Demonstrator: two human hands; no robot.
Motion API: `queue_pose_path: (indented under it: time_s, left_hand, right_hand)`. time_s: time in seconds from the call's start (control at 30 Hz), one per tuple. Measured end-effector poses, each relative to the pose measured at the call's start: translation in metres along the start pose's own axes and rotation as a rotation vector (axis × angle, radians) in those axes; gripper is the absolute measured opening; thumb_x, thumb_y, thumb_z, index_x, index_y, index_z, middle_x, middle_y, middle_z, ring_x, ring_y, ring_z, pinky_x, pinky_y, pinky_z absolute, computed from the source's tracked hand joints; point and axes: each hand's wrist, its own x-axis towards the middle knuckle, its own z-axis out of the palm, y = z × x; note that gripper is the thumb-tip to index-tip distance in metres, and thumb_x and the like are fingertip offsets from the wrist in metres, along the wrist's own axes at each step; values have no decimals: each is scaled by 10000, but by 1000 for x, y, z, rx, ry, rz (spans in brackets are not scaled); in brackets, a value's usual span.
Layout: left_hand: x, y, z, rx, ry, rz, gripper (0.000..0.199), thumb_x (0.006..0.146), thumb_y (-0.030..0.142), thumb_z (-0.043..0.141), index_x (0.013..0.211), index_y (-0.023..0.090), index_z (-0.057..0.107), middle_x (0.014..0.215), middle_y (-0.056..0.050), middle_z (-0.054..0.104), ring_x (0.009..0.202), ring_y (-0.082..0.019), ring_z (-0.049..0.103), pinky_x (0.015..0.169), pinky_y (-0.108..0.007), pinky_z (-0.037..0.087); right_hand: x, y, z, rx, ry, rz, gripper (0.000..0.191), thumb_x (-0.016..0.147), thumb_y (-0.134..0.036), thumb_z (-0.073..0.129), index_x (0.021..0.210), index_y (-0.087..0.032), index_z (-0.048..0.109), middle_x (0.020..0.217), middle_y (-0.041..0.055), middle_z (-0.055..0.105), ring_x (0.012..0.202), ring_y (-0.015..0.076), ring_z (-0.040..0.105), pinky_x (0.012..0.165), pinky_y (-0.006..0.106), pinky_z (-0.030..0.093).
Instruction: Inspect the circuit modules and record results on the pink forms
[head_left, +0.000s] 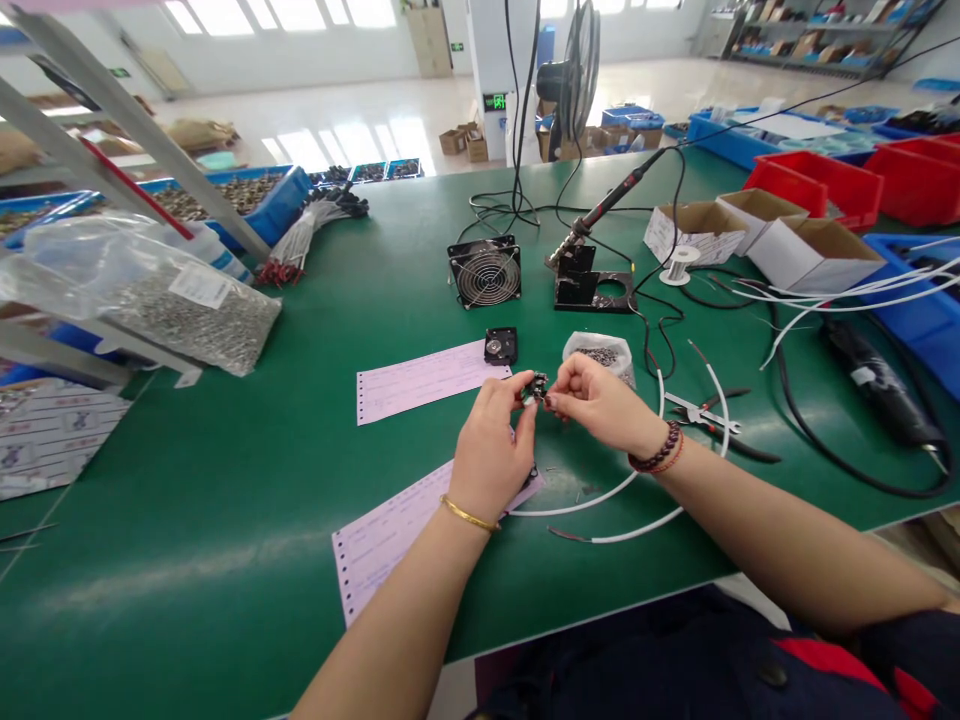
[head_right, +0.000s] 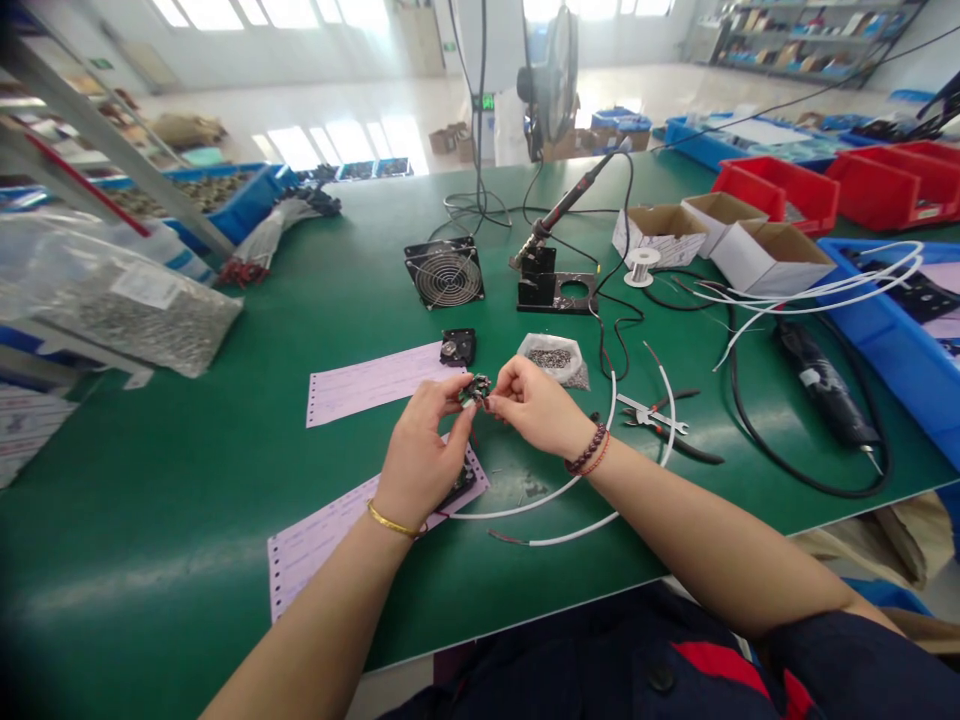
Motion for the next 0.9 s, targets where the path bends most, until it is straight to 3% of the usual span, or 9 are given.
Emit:
queue_pose_path:
  time_s: [0.33, 0.4, 0.5, 0.57, 0.63, 0.73, 0.9]
  left_hand:
    - [-1, 2, -1, -7, -5, 24, 319, 961, 128, 534, 1263, 175, 628, 1057, -87, 666, 967, -201, 660, 894, -350, 567]
    - [0, 1, -1, -82, -2, -23, 317, 950, 132, 539, 1243, 188, 647, 1085, -85, 684, 965, -197, 680, 910, -355, 574]
    - [3, -3, -1, -311, -42, -204, 326, 926, 145, 552, 1233, 188, 654, 1112, -83, 725, 955, -196, 729, 953, -381, 585]
    - [6, -6, 0, -493, -96, -352, 343, 905, 144, 562, 1236, 164, 649, 1065, -82, 756, 919, -199, 754, 950, -398, 599]
    - [9, -9, -1, -627, -133, -451, 348, 879, 136, 582, 1220, 144, 655, 1012, -77, 769, 874, -194, 764, 924, -394, 616]
    - [11, -11, -2, -670, -149, -485, 334, 857, 121, 600, 1182, 143, 674, 997, -66, 766, 864, -182, 765, 899, -372, 625]
    - [10, -10, -3, -599, -174, -459, 319, 865, 111, 593, 1173, 154, 667, 964, -53, 741, 831, -174, 765, 819, -329, 622]
  right_hand:
    - [0, -2, 1, 9, 15, 29, 243, 818, -279, 660, 857, -248, 422, 702, -41, 640, 658, 148, 641, 600, 273, 494]
    - [-1, -4, 0, -40, 20, 21, 248, 826, -299, 683, 865, -242, 445, 675, -51, 619, 622, 139, 602, 571, 260, 451]
    - [-3, -7, -4, -248, 83, -61, 273, 829, -336, 730, 917, -227, 496, 680, -67, 560, 592, 122, 527, 559, 254, 411]
    - [-4, -8, -8, -387, 94, -186, 278, 839, -308, 734, 1023, -209, 551, 825, -22, 608, 683, 132, 561, 631, 273, 469]
    - [-6, -10, -12, -453, 25, -313, 278, 879, -246, 684, 1138, -194, 596, 1008, 44, 649, 816, 155, 616, 740, 308, 527]
    - [-8, -11, -16, -478, -51, -369, 232, 920, -188, 602, 1147, -186, 650, 1068, 75, 677, 881, 172, 656, 822, 346, 560]
    - [-9, -11, -16, -454, -4, -273, 158, 902, -194, 601, 1025, -189, 701, 956, 50, 729, 828, 167, 688, 797, 322, 573]
